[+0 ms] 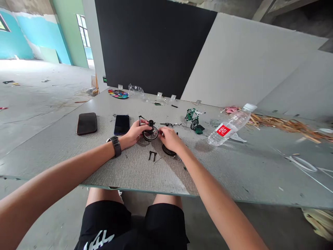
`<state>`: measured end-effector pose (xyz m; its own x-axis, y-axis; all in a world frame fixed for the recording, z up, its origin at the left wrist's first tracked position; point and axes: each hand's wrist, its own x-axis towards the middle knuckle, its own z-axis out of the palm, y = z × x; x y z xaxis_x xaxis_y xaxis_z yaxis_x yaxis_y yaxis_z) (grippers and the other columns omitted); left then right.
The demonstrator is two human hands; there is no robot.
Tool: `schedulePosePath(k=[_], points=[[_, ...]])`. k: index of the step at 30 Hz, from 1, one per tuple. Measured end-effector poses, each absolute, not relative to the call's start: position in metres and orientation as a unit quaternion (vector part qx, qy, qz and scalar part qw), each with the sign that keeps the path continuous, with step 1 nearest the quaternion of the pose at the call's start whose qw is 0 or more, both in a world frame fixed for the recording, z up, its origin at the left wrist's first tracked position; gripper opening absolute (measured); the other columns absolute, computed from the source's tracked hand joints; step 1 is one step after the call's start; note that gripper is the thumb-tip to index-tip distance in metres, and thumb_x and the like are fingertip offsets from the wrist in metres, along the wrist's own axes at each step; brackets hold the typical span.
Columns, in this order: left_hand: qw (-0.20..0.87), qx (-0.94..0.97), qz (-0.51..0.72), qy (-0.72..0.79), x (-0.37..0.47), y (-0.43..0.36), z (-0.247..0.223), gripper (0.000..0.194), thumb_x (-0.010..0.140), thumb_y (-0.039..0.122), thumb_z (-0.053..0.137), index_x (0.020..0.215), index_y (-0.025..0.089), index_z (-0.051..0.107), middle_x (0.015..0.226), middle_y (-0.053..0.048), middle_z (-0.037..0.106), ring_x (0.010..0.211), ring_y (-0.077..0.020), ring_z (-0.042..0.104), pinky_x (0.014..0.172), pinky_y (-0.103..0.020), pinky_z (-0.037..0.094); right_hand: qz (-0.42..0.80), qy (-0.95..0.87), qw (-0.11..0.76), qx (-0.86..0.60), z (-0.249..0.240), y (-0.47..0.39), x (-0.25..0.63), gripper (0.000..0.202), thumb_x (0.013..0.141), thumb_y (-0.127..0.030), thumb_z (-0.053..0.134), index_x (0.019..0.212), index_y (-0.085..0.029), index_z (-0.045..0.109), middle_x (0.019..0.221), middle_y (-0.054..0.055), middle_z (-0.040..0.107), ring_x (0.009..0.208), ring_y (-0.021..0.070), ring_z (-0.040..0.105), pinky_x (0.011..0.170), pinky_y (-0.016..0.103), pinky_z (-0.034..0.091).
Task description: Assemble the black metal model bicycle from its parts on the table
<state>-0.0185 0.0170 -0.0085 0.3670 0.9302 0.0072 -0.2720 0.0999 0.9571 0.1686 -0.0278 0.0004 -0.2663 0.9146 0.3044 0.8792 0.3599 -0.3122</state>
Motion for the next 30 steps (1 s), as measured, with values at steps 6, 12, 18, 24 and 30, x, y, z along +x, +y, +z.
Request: schedulePosePath(k=[6,12,18,24,30], points=[[0.647,0.512,0.458,0.331,-0.018,0.018,-0.011,0.039,0.068,0.018,0.078,0.097,0.019,0.052,0.078,0.000,0.064,0.065,-0.0128,0.062,0.054,-0.023,0.042,0.036,-0.745,0.271,-0.608,0.001,-0.026,0.172,0.007,0.087,-0.017,0.063,0.090,-0.018,0.069,0.093,0.008,0.074,0.088,0.0211,0.065,0.079,0.033,0.045],[0.643,0.527,0.453,0.323,-0.018,0.015,-0.006,0.041,0.068,0.016,0.081,0.097,0.017,0.052,0.075,0.001,0.063,0.062,-0.0112,0.061,0.058,-0.023,0.045,0.050,-0.704,0.337,-0.623,0.002,-0.022,0.175,0.008,0.086,-0.029,0.067,0.088,-0.021,0.068,0.085,0.003,0.075,0.073,0.0177,0.066,0.066,0.028,0.044],[0.657,0.540,0.431,0.300,-0.009,0.031,-0.007,0.045,0.067,0.017,0.083,0.101,0.016,0.054,0.075,-0.002,0.066,0.063,-0.0137,0.064,0.055,-0.024,0.044,0.056,-0.681,0.391,-0.617,-0.001,-0.019,0.176,0.008,0.087,-0.027,0.065,0.087,-0.021,0.069,0.081,0.004,0.075,0.074,0.0181,0.068,0.070,0.029,0.048],[0.665,0.533,0.436,0.289,-0.005,0.039,-0.011,0.046,0.066,0.016,0.082,0.101,0.015,0.053,0.078,-0.003,0.068,0.066,-0.0144,0.066,0.057,-0.024,0.047,0.065,-0.680,0.411,-0.604,-0.004,-0.016,0.181,0.016,0.094,-0.025,0.055,0.095,-0.020,0.071,0.094,0.007,0.078,0.086,0.0190,0.072,0.077,0.029,0.052],[0.665,0.529,0.441,0.290,-0.010,0.037,-0.014,0.044,0.068,0.017,0.082,0.102,0.015,0.054,0.078,-0.003,0.068,0.066,-0.0132,0.065,0.057,-0.023,0.047,0.067,-0.687,0.385,-0.613,-0.003,-0.015,0.183,0.012,0.087,-0.028,0.065,0.092,-0.021,0.073,0.089,0.005,0.078,0.082,0.0193,0.072,0.076,0.030,0.052]])
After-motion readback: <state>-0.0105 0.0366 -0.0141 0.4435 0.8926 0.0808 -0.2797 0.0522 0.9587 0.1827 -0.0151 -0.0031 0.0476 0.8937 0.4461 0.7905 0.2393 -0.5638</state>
